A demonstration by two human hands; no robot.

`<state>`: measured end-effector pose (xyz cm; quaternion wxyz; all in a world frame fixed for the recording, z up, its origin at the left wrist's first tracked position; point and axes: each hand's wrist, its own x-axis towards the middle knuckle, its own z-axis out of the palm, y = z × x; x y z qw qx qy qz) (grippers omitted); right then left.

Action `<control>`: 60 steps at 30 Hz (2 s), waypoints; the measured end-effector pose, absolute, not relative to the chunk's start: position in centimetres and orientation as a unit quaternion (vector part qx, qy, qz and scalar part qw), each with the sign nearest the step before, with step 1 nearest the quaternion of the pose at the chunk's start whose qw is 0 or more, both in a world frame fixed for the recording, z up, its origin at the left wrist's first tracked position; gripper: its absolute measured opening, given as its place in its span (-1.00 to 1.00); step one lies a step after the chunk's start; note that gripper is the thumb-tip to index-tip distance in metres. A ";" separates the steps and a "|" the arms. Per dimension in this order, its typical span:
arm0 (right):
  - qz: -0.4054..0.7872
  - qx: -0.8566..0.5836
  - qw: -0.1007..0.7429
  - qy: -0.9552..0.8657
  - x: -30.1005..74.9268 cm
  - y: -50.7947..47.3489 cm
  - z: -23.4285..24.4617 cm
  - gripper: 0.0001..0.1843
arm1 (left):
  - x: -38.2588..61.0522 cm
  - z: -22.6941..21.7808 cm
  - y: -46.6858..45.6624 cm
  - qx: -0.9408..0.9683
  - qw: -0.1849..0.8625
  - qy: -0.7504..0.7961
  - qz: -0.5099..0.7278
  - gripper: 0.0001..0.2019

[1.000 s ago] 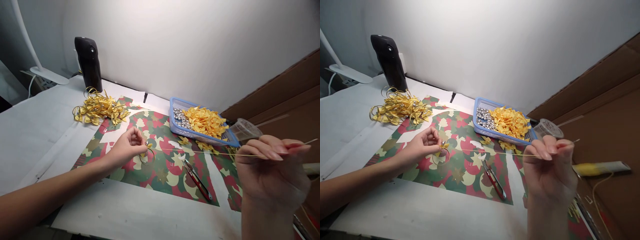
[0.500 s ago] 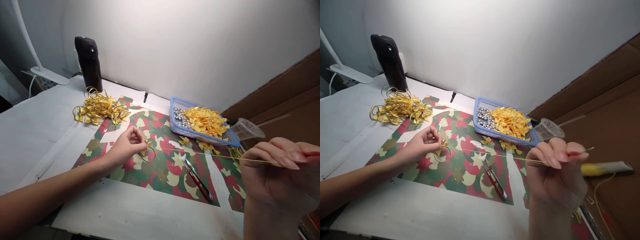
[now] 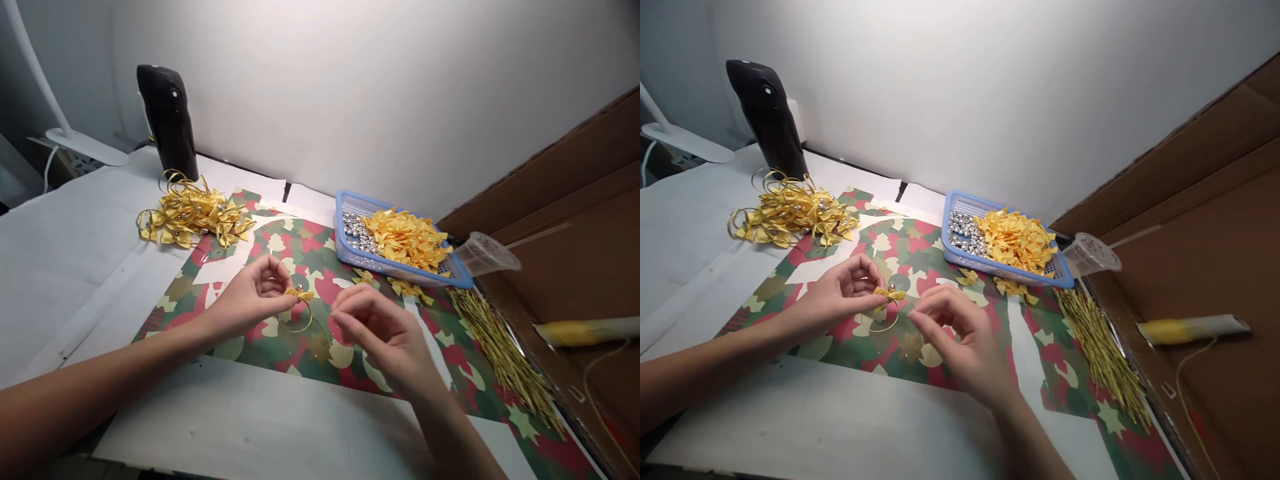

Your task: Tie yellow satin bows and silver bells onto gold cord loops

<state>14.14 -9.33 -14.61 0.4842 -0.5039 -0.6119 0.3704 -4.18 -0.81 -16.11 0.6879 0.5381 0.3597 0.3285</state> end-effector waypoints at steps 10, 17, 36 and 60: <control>0.175 -0.526 0.453 -0.699 11.7 -9.1 -16.3 -0.88 | -4.3 -16.3 -1.2 0.567 0.683 0.341 0.310 -0.75; 0.125 -0.528 0.467 -0.699 11.4 -8.9 -16.6 -0.86 | -4.4 -16.1 -1.5 0.580 0.675 0.335 0.309 -0.77; 0.451 -0.566 0.487 -0.489 11.7 -8.7 -16.8 -0.79 | -4.5 -15.9 -2.0 0.645 0.581 0.338 0.363 -0.83; 0.565 -0.564 0.486 -0.356 10.9 -8.5 -16.0 -0.68 | -4.5 -17.0 -2.3 0.766 0.416 0.300 0.388 -0.88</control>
